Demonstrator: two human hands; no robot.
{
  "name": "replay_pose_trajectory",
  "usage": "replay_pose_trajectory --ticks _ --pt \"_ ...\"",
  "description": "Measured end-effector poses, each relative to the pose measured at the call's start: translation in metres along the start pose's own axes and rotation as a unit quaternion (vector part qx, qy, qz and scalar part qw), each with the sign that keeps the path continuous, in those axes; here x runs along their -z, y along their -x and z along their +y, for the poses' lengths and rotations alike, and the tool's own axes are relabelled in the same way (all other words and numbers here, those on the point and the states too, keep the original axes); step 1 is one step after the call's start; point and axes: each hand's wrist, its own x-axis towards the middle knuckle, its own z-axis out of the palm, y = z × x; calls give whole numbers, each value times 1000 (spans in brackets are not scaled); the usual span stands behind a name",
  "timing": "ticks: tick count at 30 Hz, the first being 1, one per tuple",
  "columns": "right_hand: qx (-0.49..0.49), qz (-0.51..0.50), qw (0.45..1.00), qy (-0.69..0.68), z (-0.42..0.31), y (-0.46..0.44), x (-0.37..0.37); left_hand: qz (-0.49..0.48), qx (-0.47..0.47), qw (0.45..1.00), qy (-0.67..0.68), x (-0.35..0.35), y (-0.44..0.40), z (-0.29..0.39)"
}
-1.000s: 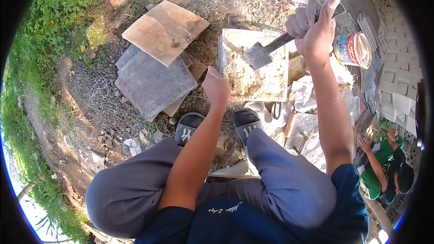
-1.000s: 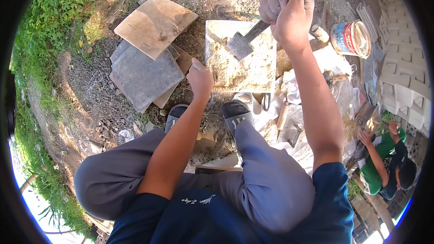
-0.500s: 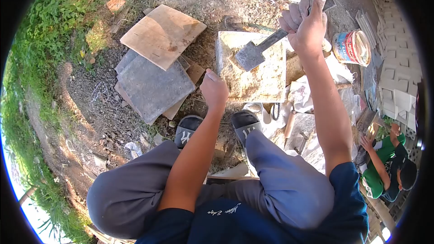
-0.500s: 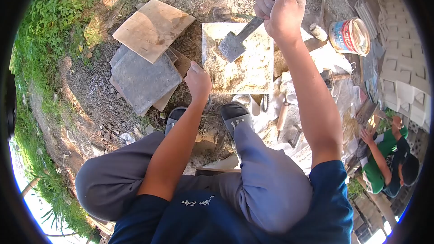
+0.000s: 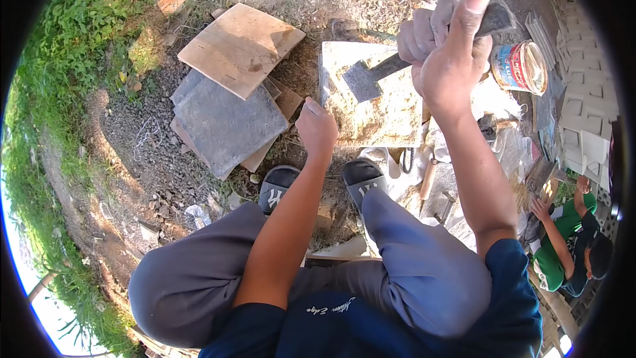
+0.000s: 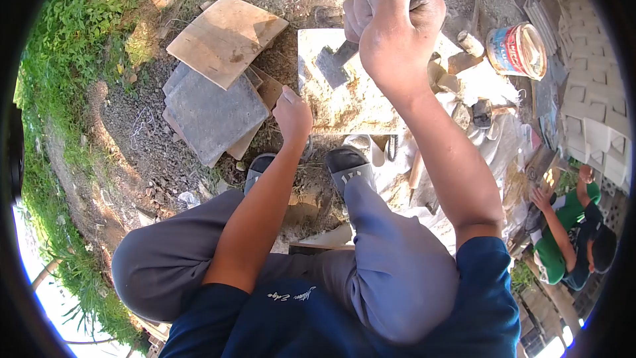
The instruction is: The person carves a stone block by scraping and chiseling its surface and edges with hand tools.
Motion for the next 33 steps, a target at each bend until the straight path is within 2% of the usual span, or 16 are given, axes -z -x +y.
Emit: replay_pose_trajectory --ticks 3,4,6,9,11,13,16,19,23,25,26,27,28,30,31,33 --pt "34 -74 997 12 28 16 7 -13 5 1000 2 2 0 2" --pt "2 -44 999 14 35 21 3 -13 4 1000 5 1 1 1" --pt "8 -58 998 32 27 13 -2 35 -19 999 24 -3 2 1" --pt "35 -82 995 41 7 14 -10 -9 -14 1000 17 1 0 0" --pt "45 -101 993 29 32 19 -3 -13 -16 1000 23 3 0 0" --pt "-19 -41 999 11 35 21 -14 -16 -23 999 36 0 -2 3" --pt "6 -94 995 28 18 12 -11 -11 -56 998 25 -2 -6 -2" --pt "32 -136 990 31 24 12 -10 -54 -75 996 19 0 -6 -2" --pt "24 -137 980 142 34 13 -17 -68 -84 994 0 0 -3 2" --pt "18 -145 989 -41 28 11 -13 -56 -89 994 -20 2 -3 -2" --pt "-20 -118 990 -74 25 16 -17 -60 -87 994 -6 2 -2 -3" --pt "-22 -119 990 -70 34 17 -16 -60 -91 994 11 1 -3 -1" --pt "28 -121 992 27 46 17 -15 -44 -93 995 9 2 -2 1" --pt "66 -105 986 115 52 16 -20 -71 -68 995 22 3 -5 4" --pt "64 -101 986 117 42 13 -19 -105 -43 993 27 5 -5 4" --pt "44 -186 981 -42 28 8 -12 -85 -60 994 27 2 -8 2"
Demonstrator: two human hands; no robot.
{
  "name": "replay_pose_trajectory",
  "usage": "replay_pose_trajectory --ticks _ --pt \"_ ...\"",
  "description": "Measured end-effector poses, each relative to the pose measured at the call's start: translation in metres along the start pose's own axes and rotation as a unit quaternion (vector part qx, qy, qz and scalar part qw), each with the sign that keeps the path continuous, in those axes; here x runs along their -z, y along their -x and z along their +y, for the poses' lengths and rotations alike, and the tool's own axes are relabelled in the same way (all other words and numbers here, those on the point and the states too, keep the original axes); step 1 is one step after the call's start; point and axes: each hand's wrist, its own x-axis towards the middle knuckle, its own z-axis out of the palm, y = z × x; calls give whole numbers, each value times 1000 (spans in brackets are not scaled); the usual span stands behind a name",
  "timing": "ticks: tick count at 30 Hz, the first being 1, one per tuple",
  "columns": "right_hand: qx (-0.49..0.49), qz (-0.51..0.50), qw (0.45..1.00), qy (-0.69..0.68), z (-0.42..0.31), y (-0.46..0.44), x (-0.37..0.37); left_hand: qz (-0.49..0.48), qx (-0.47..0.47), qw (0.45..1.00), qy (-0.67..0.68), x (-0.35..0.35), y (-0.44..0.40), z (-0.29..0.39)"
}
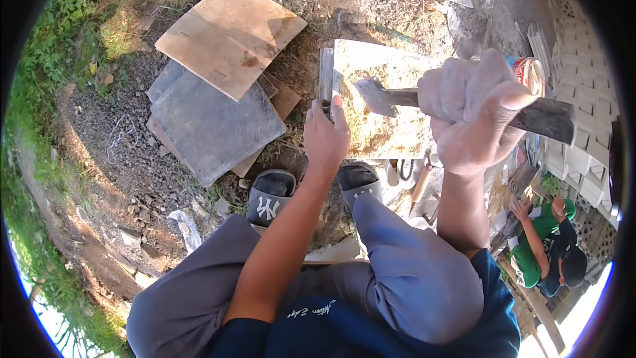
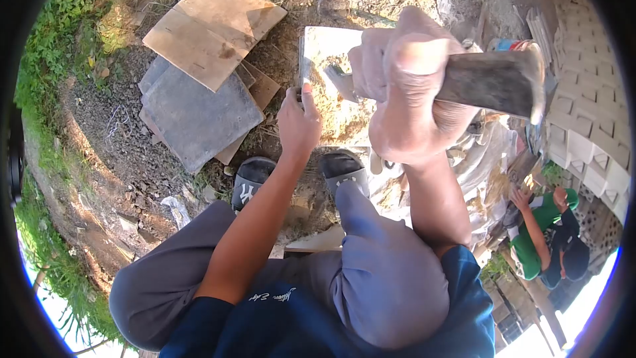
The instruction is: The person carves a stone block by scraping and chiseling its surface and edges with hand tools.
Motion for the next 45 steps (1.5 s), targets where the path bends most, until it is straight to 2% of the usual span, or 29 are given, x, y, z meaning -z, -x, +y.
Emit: replay_pose_trajectory --ticks 1,2,5,6,8,10,12,14,16,18,20,22,25,26,27,30,33,34,37,40,43,44,45 --pt "-12 15 1000 -16 -2 1 -3 22 -16 1000 -1 0 4 -1" --pt "-53 64 994 71 9 9 -6 22 -17 1000 2 0 5 -1" --pt "-32 35 971 235 20 10 -11 29 -5 999 -12 -1 2 2" --pt "-33 38 971 235 14 9 -11 15 1 1000 -5 -1 2 1" --pt "-55 -5 997 61 0 5 -9 2 13 1000 -3 0 3 -4" --pt "-65 27 994 82 12 10 -9 17 0 1000 -12 -2 4 -4" --pt "-49 14 983 177 20 12 -11 27 -13 1000 2 1 4 1" --pt "-42 39 980 193 10 8 -12 6 10 1000 5 1 3 2" --pt "-67 1 997 35 -8 3 -12 13 -1 1000 2 0 -1 -1" --pt "-59 32 994 84 10 12 -11 17 -11 1000 2 0 4 -4" --pt "-44 17 986 160 18 12 -14 -16 11 1000 -8 2 2 -1" --pt "-13 29 984 177 18 9 -13 -11 10 1000 -7 0 3 -1" --pt "-48 -8 998 44 0 6 -11 7 3 1000 -16 -1 5 -8" --pt "-24 6 993 112 13 10 -11 28 -22 999 -14 -3 3 -6" --pt "-1 23 983 181 23 11 -15 -17 18 1000 -15 2 3 0" --pt "-25 24 981 193 12 7 -15 -8 16 1000 -14 -1 1 -2" --pt "-48 -5 997 62 -3 6 -10 10 -1 1000 -4 -1 4 -4" --pt "-23 36 989 139 11 9 -15 11 -4 1000 -3 0 4 -2" --pt "-38 38 982 182 25 5 -16 12 5 1000 9 0 0 4" --pt "-33 42 990 133 1 3 -20 -9 6 1000 -17 -1 2 -5" --pt "148 2 954 261 40 10 -4 1 -5 1000 -15 -3 2 -6" --pt "153 -10 947 283 43 12 -5 -7 -15 1000 -8 -7 -1 -12" --pt "158 -23 939 304 43 9 -11 15 -65 998 -9 -14 -5 -25"
